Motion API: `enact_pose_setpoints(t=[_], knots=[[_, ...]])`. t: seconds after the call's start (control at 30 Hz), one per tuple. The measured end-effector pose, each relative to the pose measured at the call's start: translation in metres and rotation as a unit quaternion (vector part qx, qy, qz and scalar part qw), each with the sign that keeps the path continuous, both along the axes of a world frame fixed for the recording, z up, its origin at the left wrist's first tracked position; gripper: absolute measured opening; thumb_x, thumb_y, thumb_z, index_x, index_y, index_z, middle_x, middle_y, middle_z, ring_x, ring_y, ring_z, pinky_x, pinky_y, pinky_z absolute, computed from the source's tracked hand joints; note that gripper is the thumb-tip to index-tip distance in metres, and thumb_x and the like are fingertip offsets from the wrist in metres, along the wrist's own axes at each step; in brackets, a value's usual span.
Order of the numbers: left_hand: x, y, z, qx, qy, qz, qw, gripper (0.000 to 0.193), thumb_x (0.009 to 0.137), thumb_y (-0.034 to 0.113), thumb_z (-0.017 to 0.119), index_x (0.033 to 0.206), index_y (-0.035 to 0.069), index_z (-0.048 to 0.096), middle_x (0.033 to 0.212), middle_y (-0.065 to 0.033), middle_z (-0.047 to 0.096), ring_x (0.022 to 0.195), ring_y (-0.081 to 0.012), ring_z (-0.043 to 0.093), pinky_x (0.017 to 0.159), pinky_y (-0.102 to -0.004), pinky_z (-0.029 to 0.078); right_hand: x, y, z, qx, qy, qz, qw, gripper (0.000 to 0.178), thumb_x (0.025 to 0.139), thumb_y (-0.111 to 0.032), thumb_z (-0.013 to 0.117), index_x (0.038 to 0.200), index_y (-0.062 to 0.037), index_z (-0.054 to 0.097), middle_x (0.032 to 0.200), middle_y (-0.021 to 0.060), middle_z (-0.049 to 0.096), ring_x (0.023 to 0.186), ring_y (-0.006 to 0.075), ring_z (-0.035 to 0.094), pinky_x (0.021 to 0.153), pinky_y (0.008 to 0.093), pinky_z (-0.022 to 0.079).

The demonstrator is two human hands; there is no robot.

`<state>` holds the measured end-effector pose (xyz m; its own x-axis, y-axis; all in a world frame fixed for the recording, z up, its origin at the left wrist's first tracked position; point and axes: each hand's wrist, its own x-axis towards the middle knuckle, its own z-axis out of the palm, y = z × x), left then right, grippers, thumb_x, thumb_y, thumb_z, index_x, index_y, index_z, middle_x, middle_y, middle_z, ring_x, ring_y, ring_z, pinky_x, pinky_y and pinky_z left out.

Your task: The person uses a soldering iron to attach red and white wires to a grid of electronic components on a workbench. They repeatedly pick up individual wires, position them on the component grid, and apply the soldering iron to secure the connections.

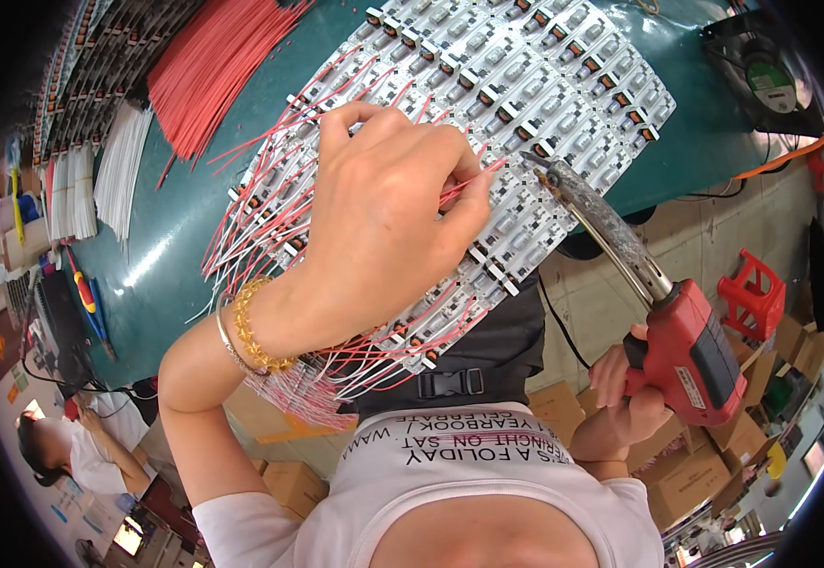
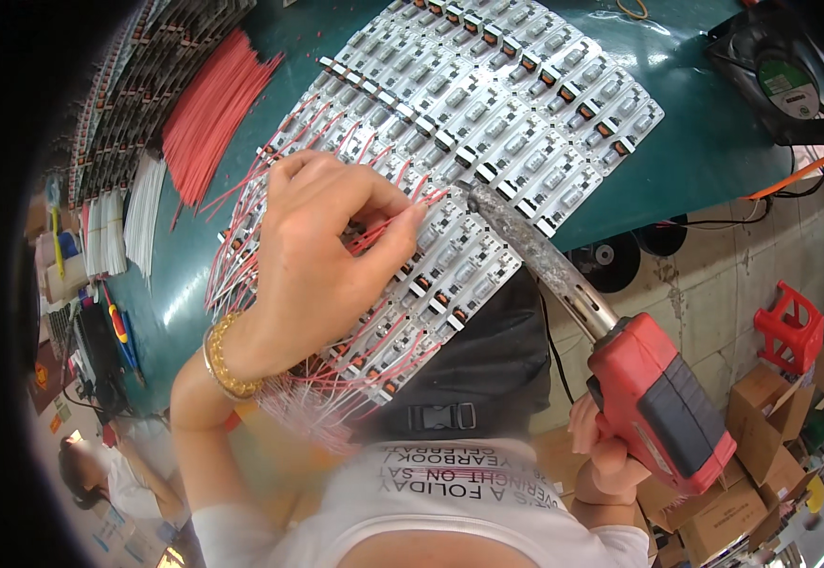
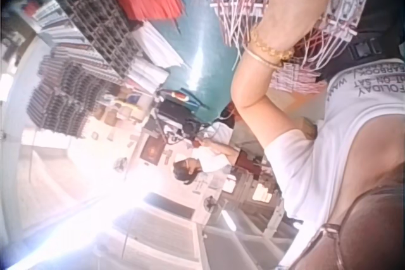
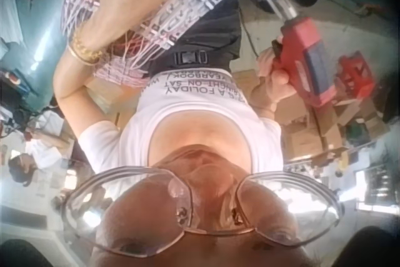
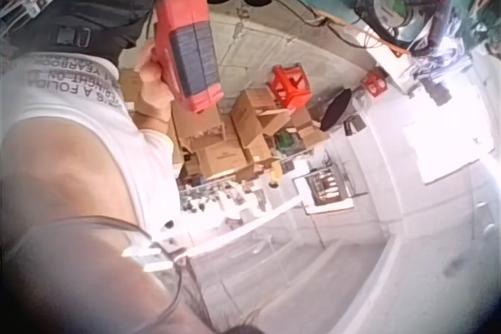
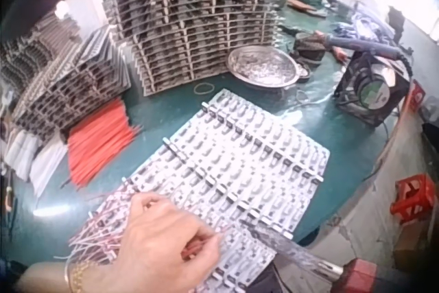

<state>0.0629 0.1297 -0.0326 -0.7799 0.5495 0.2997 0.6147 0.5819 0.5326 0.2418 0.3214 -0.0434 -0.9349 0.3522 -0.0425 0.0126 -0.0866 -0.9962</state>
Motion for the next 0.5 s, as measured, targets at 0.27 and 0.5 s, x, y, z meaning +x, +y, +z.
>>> enact_pose_setpoints(t=[0.27,0.5], knots=[[-0.003,-0.001,0.004,0.038,0.077,-0.034,0.996,0.01,0.067,0.007,0.07,0.069,0.007,0.06,0.063,-0.0005,0.054,0.066,-0.0176,0.05,0.072,-0.0322,0.034,0.012,0.004,-0.003,-0.009,0.001,-0.031,0.999,0.076,0.08,-0.055,0.054,0.116,0.0102,0.04,0.043,-0.0013,0.042,0.035,0.0099,0.039,0.039,0.0235,0.037],[0.005,0.01,0.001,-0.012,-0.022,-0.035,0.999,0.009,0.07,0.006,0.067,0.068,0.007,0.059,0.061,0.0003,0.053,0.064,-0.0176,0.048,0.074,-0.033,0.032,0.015,0.001,-0.002,-0.009,-0.019,-0.034,0.999,0.076,0.078,-0.056,0.057,0.113,0.0094,0.041,0.043,-0.0008,0.042,0.035,0.0106,0.039,0.039,0.0239,0.037]])
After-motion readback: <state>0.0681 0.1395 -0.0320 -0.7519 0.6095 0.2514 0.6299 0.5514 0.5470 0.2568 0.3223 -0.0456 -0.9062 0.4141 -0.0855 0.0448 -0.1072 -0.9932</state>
